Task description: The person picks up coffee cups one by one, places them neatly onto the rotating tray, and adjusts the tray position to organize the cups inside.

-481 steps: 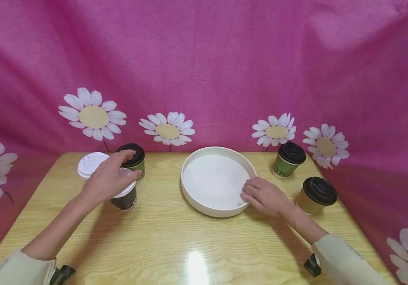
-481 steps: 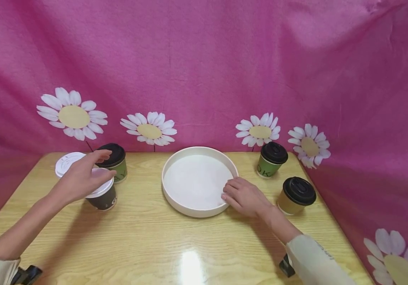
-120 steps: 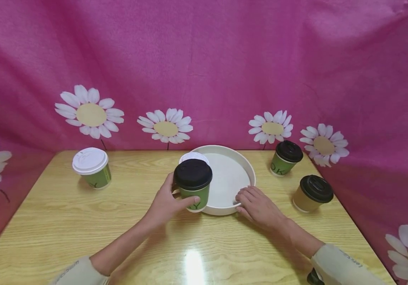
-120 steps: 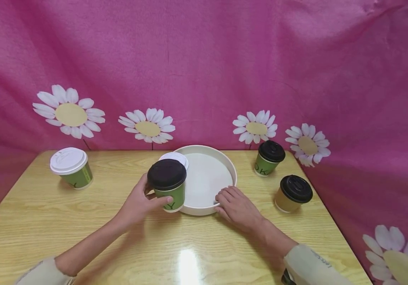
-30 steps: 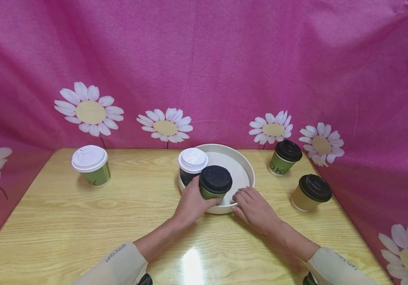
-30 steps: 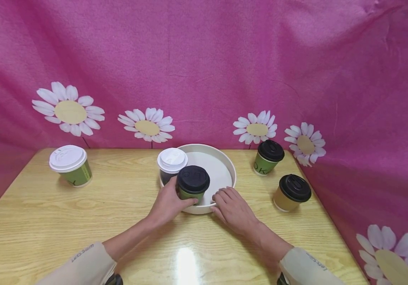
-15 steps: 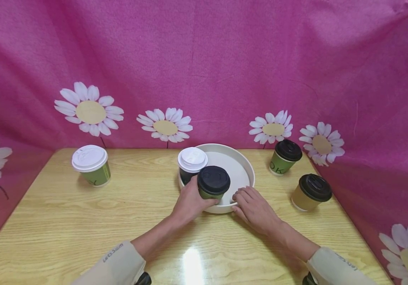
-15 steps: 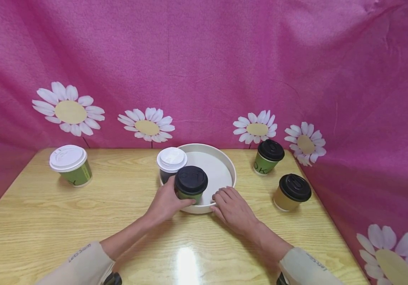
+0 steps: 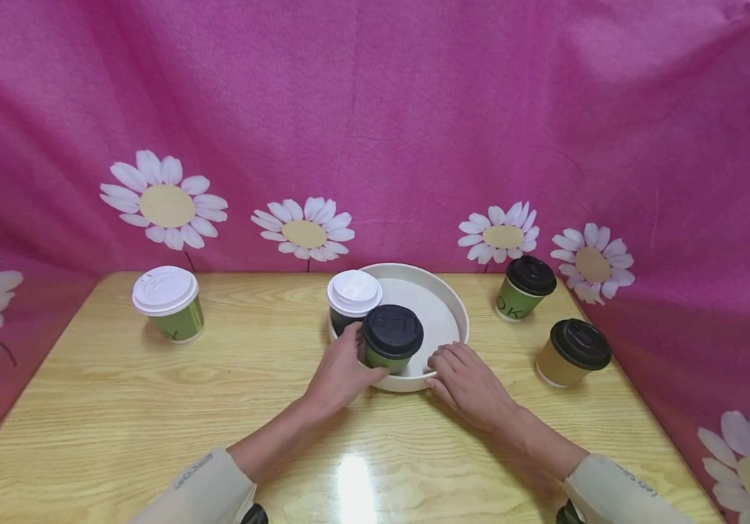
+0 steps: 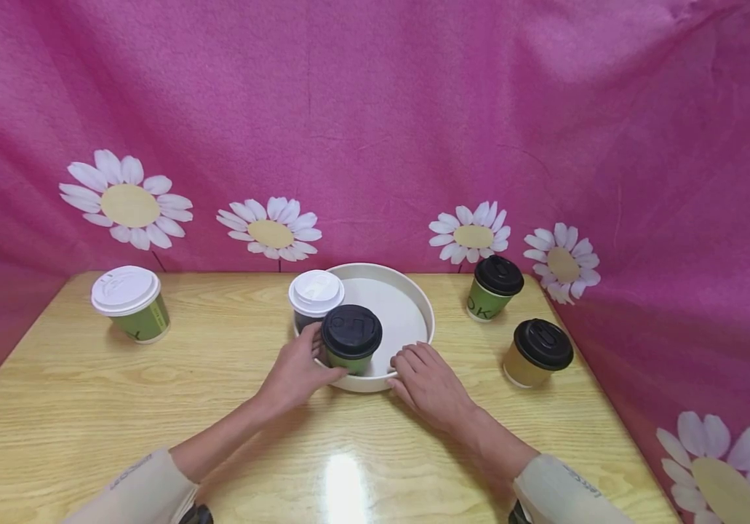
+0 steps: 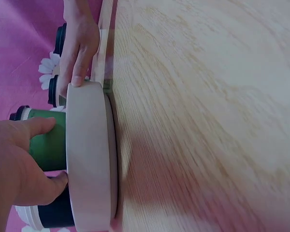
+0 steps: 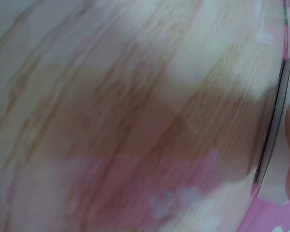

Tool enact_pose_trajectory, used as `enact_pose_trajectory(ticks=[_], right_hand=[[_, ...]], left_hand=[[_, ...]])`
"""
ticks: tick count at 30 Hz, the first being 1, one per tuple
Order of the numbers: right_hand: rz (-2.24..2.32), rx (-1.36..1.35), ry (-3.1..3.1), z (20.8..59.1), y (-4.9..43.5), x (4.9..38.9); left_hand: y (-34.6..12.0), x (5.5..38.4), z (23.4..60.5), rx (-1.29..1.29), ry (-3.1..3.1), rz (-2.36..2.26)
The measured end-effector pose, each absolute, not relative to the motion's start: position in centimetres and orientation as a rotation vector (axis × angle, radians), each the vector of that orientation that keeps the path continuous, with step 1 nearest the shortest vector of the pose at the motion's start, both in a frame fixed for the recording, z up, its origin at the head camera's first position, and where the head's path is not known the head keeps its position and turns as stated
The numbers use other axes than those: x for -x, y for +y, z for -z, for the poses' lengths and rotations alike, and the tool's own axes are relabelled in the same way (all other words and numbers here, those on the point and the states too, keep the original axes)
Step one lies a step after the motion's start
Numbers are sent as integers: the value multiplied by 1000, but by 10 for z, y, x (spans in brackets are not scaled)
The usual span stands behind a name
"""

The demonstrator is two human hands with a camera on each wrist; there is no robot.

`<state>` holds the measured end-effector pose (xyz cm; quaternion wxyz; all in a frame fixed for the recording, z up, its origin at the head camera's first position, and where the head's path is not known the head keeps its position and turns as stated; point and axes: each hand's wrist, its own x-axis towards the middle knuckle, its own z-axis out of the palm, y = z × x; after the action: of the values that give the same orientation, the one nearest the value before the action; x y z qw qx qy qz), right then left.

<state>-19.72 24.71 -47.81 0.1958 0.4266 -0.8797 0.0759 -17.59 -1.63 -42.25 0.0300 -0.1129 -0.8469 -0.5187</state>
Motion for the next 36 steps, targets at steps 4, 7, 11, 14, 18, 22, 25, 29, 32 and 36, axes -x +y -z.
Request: enact_pose_trajectory(ticks=[4,7,11,14,18,22,25,29,32,36], right_hand=[[-208,-1197,-2470,477,247,197],[-205,-1200,-2479,477,246,197],[-205,-1198,-2469,477,247,197],[-206,-1196,-2463,476,248,196],[-207,-1199,-2465,474,246,196],[-212,-1182,-2463,475,244,194],[-221,-1161,-2463,477,242,193],[-230,-1146,-2449,478,240,192],[-232,-1146,-2439,478,238,191],[-229,-1138,-2422,478,236,190]], left_hand=[[-24,172,424,302,-2619,1528],[-30,164,424,290,-2606,1394],[-34,156,416,397,-2544,1173],[-32,155,406,536,-2500,944],[-25,158,398,713,-2457,667],[-16,163,398,845,-2422,549],[-10,167,398,893,-2403,526],[-5,172,397,915,-2406,518],[-3,174,398,926,-2418,479],[-3,175,399,940,-2423,425]])
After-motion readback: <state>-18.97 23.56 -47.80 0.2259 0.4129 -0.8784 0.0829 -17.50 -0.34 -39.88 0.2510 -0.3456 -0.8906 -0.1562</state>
